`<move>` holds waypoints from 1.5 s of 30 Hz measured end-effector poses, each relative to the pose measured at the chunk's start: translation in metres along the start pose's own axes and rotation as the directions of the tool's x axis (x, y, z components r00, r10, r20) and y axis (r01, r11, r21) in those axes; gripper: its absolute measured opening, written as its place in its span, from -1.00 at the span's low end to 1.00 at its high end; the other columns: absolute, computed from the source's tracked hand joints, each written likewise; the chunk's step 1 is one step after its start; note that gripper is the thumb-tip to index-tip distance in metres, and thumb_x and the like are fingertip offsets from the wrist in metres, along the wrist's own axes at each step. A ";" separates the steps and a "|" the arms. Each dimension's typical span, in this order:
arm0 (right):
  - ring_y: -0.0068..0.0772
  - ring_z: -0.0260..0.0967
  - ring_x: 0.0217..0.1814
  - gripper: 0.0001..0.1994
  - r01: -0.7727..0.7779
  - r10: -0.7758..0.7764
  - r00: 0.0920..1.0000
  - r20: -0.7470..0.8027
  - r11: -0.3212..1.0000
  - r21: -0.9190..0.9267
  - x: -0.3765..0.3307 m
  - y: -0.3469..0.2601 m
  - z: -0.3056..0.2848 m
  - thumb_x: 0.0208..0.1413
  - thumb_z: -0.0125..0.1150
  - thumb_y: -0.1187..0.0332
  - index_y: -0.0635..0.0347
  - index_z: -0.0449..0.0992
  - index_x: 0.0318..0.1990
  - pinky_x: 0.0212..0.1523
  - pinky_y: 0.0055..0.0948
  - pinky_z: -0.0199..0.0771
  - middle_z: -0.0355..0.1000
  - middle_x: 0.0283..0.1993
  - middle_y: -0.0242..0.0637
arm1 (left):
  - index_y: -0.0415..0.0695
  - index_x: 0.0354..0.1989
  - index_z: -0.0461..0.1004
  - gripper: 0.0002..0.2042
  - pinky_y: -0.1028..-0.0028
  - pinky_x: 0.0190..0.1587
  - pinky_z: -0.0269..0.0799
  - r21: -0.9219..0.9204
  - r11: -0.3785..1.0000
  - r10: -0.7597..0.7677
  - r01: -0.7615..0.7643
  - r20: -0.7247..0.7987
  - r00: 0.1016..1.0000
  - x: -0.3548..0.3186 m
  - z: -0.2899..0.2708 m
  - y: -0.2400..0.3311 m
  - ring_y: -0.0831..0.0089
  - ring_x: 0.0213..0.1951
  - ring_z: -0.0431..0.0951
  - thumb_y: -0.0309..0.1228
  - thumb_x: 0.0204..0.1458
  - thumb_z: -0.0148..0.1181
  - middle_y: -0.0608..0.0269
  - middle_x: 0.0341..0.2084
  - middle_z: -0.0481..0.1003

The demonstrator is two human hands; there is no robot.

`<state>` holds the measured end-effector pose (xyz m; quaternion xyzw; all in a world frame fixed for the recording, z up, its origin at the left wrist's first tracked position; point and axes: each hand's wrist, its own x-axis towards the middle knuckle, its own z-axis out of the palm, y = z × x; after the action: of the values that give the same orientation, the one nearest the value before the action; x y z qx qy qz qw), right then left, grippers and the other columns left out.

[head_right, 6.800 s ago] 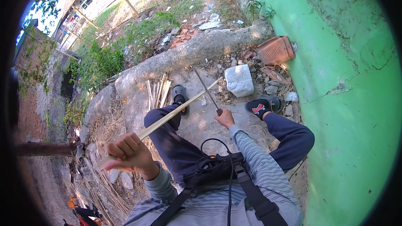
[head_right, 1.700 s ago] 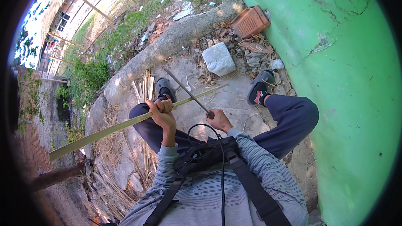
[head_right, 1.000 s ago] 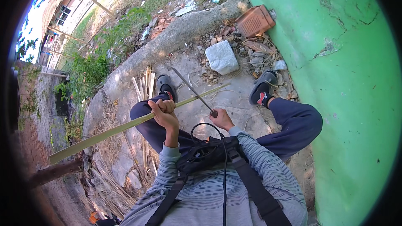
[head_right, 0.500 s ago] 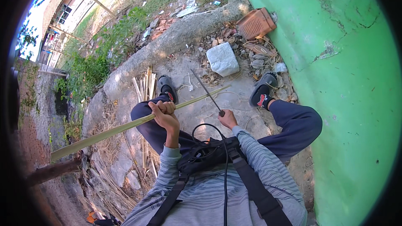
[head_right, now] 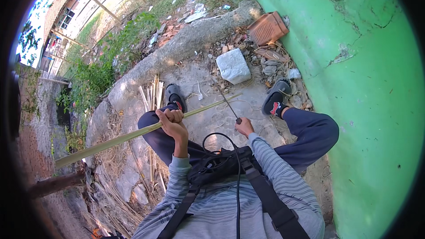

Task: The person shaves a bamboo strip by scraping along its length with a knife.

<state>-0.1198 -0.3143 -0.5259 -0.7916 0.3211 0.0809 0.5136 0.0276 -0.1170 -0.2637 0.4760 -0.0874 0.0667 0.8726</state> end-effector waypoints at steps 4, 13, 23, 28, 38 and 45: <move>-0.03 0.59 -0.29 -0.75 0.232 -0.242 0.958 0.151 0.969 0.082 -0.010 -0.024 0.005 -0.03 0.30 0.26 0.29 0.63 -0.32 -0.18 -0.17 0.52 0.60 -0.37 0.02 | 0.04 -0.63 -0.09 -0.44 0.41 -0.56 -0.20 0.011 1.000 -0.001 0.000 0.006 1.000 -0.006 -0.005 0.009 0.60 -0.67 -0.20 -0.04 0.49 -0.24 0.49 -0.75 -0.13; 0.14 0.59 -0.12 -0.71 -0.067 0.067 0.998 -0.016 0.997 -0.034 0.016 0.020 0.016 -0.03 0.33 0.19 0.25 0.66 -0.27 -0.06 -0.04 0.53 0.61 -0.26 0.09 | 0.04 -0.64 -0.08 -0.44 0.41 -0.56 -0.20 0.018 1.000 -0.004 0.003 0.023 1.000 -0.002 -0.002 0.007 0.60 -0.68 -0.21 -0.05 0.49 -0.25 0.50 -0.76 -0.14; 0.15 0.60 -0.15 -0.75 -0.121 0.122 0.993 -0.004 0.989 -0.087 0.022 0.020 0.005 0.00 0.27 0.23 0.22 0.67 -0.27 -0.10 -0.03 0.54 0.62 -0.26 0.09 | 0.03 -0.64 -0.04 -0.45 0.41 -0.54 -0.18 0.005 0.999 -0.046 0.046 0.083 0.995 -0.001 -0.016 0.007 0.58 -0.67 -0.21 -0.04 0.49 -0.25 0.51 -0.76 -0.14; 0.01 0.61 -0.22 -0.73 0.063 -0.067 0.997 0.047 0.995 0.073 -0.008 -0.012 0.006 -0.01 0.33 0.22 0.26 0.66 -0.28 -0.14 -0.15 0.54 0.62 -0.31 0.04 | -0.01 -0.56 0.04 -0.52 0.43 -0.49 -0.11 -0.008 0.992 -0.124 0.129 0.213 0.969 0.004 -0.019 0.007 0.57 -0.61 -0.11 -0.08 0.45 -0.17 0.46 -0.70 -0.05; -0.55 0.49 -0.22 -0.88 0.412 -0.517 0.735 0.439 0.855 0.316 -0.039 -0.156 -0.059 0.02 0.28 0.51 0.25 0.64 -0.25 -0.09 -0.45 0.49 0.59 -0.32 -0.34 | -0.14 -0.16 0.18 -0.75 0.49 -0.42 0.06 -0.041 0.986 -0.135 0.161 0.368 0.920 0.014 0.001 0.022 0.58 -0.55 0.05 -0.42 0.05 0.10 0.43 -0.58 0.05; -0.60 0.43 -0.28 -0.85 0.459 -0.507 0.769 0.389 0.862 0.216 -0.048 -0.132 -0.073 -0.01 0.24 0.52 0.23 0.65 -0.26 -0.18 -0.49 0.44 0.56 -0.35 -0.37 | -0.04 -0.61 0.06 -0.51 0.50 -0.56 -0.08 -0.139 0.968 -0.173 0.209 0.234 0.957 0.015 0.003 0.004 0.61 -0.63 -0.01 -0.09 0.37 -0.03 0.43 -0.71 0.02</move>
<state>-0.0943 -0.3224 -0.3700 -0.7799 -0.0117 0.1020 0.6174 0.0409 -0.1171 -0.2554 0.4139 -0.1423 -0.0786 0.8957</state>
